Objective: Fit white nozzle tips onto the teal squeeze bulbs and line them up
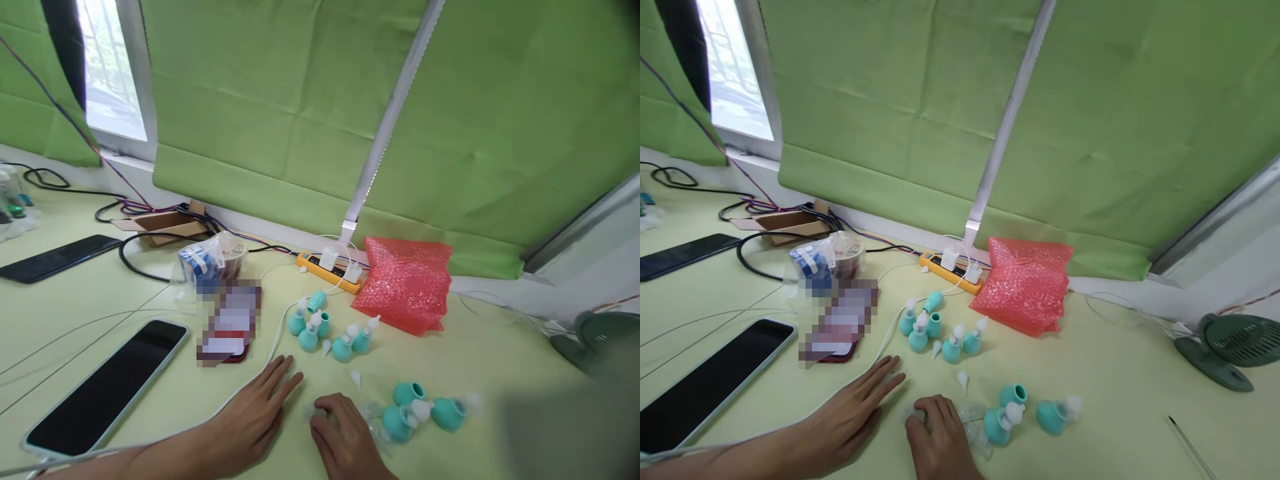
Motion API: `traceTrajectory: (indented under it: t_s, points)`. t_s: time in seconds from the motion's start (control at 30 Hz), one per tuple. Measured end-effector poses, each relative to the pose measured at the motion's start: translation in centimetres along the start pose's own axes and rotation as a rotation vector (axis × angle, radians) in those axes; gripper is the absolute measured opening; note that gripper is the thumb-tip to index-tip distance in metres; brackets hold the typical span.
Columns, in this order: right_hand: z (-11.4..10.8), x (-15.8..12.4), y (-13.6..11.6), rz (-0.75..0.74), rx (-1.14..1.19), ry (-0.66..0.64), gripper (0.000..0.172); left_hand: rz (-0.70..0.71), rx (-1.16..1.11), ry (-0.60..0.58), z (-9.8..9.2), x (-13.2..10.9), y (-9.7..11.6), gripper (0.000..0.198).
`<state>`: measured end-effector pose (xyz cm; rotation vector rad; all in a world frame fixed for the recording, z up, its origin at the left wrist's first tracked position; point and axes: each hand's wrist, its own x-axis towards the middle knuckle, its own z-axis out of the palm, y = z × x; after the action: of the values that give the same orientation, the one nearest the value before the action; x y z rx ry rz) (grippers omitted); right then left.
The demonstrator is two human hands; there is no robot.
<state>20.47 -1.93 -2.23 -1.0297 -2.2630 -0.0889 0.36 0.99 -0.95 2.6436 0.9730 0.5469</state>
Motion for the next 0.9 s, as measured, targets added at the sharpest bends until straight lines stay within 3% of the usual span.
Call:
traceTrajectory:
  t_s: [0.23, 0.43, 0.5, 0.67, 0.77, 0.9]
  points:
    - [-0.1, 0.1, -0.5, 0.058, 0.269, -0.065, 0.019, 0.034, -0.001, -0.113, -0.4, -0.5, -0.6, 0.073]
    - [0.3, 0.0, -1.2, 0.089, 0.275, -0.011, 0.014, 0.009, -0.036, -0.067, 0.1, -0.9, -0.9, 0.048]
    - [0.4, 0.1, -1.4, 0.092, 0.257, 0.005, 0.012, 0.028, -0.007, 0.002, 0.1, -0.7, -0.8, 0.043]
    - [0.6, 0.5, -1.9, 0.084, 0.226, 0.061, 0.009, 0.107, 0.381, 0.127, -1.0, 0.1, -0.5, 0.034]
    - [0.6, 0.4, -2.2, 0.028, 0.208, 0.032, 0.008, 0.013, 0.649, 0.162, -2.5, 0.4, -0.6, 0.027]
    - [0.6, 0.1, -2.3, -0.012, 0.202, 0.023, 0.008, -0.109, 0.77, 0.095, -3.7, 0.3, -1.4, 0.016]
